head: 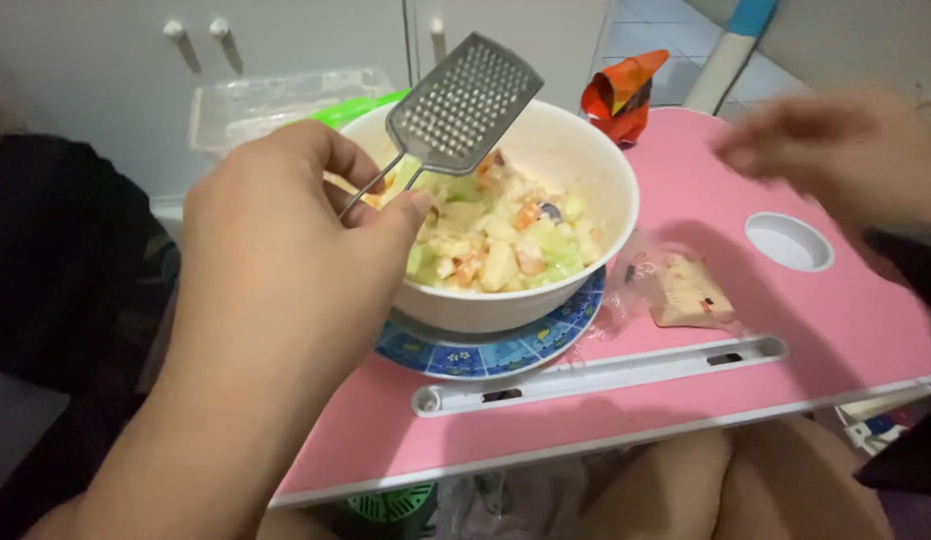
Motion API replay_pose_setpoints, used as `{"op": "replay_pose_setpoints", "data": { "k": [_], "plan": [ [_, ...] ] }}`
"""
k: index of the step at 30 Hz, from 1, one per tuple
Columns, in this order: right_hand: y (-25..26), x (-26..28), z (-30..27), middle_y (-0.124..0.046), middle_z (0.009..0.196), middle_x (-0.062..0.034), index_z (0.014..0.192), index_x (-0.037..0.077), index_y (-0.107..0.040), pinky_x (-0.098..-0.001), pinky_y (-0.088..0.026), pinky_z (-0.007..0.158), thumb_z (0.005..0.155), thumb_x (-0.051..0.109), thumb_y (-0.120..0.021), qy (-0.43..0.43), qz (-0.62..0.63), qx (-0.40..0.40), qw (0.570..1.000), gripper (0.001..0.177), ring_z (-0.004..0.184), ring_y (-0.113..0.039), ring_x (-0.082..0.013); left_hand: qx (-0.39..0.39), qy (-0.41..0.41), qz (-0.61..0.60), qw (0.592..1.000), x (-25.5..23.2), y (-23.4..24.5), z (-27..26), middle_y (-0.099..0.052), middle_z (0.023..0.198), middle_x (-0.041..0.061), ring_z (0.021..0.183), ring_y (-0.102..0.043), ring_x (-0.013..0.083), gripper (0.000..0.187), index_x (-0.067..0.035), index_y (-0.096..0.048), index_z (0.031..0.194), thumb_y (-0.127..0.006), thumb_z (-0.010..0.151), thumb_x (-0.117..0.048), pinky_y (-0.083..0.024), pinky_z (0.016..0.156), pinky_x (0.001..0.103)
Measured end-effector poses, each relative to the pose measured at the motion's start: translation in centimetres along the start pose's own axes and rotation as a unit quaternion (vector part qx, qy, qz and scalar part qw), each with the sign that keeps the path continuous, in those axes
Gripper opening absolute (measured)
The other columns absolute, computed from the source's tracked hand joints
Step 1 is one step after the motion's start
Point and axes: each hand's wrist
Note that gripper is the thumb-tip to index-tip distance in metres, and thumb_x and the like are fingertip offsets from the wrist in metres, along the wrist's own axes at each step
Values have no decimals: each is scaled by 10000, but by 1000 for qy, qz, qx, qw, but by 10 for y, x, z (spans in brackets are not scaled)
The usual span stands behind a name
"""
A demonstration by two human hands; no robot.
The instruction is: Grating a block of cheese over a bowl of salad on a small portable table.
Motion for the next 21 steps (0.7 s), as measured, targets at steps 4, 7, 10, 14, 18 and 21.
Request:
{"op": "replay_pose_setpoints", "data": {
  "k": [4, 7, 10, 14, 18, 21],
  "plan": [
    [1, -63, -34, -699, 1191, -117, 1336, 126, -704, -369, -566, 856, 788, 147, -802, -160, -77, 68, 982, 557, 979, -695, -205, -9, -7, -9, 1000, -2, -3, -5, -726, 702, 113, 574, -723, 223, 331, -42, -704, 981, -818, 811, -302, -543, 538, 377],
    [-11, -57, -50, -603, 1338, -94, 1486, 201, -590, -366, -527, 877, 623, 281, -939, -102, -118, 153, 976, 934, 1086, -625, -199, 10, 25, -22, 999, -5, -9, -7, -727, 709, 112, 577, -721, 217, 320, -44, -687, 998, -805, 817, -281, -543, 533, 376],
    [-28, -39, -49, -560, 1331, -115, 1521, 235, -549, -366, -536, 915, 611, 360, -992, -156, -181, 189, 953, 1020, 1113, -605, -220, -5, 18, -33, 999, -1, -10, -6, -725, 699, 102, 560, -711, 203, 316, -45, -680, 987, -799, 802, -271, -540, 520, 371],
    [-38, -25, -44, -597, 1296, -108, 1418, 172, -589, -359, -549, 918, 678, 311, -955, -234, -173, 180, 940, 837, 1089, -622, -225, -30, -15, -42, 999, 2, -6, -6, -715, 678, 76, 522, -683, 180, 318, -47, -678, 966, -808, 785, -275, -523, 484, 366],
    [-22, -86, -47, -659, 1274, -181, 1455, 139, -535, -378, -583, 873, 636, 178, -910, -233, 29, 164, 958, 901, 1081, -739, -251, -32, -13, -61, 998, -1, 1, -8, -706, 661, 62, 499, -671, 166, 306, -51, -665, 969, -795, 795, -266, -519, 454, 366],
    [-9, -113, -33, -630, 1406, -204, 1363, -26, -540, -385, -559, 915, 815, 97, -808, -14, 311, 133, 941, 622, 1059, -615, -305, -32, 5, -78, 996, -5, 4, -9, -702, 646, 53, 490, -665, 153, 284, -56, -660, 972, -777, 813, -261, -517, 445, 358]
  ]
}}
Point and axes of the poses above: each hand's wrist, its own z-axis towards the middle knuckle, its own y-axis out of the back of the hand, x = y × z
